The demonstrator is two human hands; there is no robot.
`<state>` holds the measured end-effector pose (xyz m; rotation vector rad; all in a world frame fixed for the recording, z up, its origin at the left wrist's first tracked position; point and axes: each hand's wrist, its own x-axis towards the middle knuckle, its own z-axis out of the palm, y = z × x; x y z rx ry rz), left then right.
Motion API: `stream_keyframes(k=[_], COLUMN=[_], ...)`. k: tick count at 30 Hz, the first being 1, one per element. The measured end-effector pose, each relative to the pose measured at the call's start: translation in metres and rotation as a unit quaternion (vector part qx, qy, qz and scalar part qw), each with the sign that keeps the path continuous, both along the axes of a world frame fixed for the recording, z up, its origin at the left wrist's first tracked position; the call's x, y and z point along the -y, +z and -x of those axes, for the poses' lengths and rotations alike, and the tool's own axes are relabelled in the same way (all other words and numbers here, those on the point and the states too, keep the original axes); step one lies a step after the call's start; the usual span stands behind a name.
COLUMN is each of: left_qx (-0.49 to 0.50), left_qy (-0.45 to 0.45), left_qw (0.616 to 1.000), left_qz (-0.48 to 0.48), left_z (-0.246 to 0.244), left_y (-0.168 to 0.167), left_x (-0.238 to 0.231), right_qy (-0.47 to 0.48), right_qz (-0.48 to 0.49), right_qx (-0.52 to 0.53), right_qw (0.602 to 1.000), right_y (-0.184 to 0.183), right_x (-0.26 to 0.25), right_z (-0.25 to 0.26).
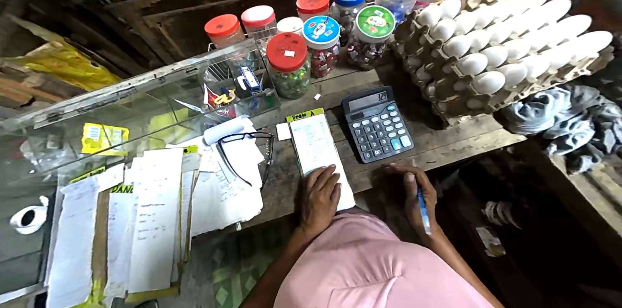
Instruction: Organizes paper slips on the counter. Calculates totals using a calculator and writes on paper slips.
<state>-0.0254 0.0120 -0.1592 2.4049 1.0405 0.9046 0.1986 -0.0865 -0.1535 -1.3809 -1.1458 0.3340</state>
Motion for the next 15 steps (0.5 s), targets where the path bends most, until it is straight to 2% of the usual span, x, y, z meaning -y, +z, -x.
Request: stream_keyframes(k=[5, 10, 15], left_qx=[-0.031, -0.051, -0.071], left_qy=[-0.096, -0.183, -0.183], left_qw=[0.992, 0.981, 0.980], left_qz=[0.073, 0.030, -0.029], left_z=[0.018, 0.038, 0.040], left_y=[0.017, 0.007, 0.002], left_x=[-0.012, -0.025, -0.024], right_qy=[0.153, 0.124, 0.083], right_qz=[0.083, 0.078, 0.096], right_qx=[-0.113, -0.173, -0.143], right_qw=[0.978, 0.974, 0.982], right_y=[0.015, 0.023, 0.017], right_x=[-0.023, -0.057, -0.074], right_z=[0.038, 0.065, 0.076])
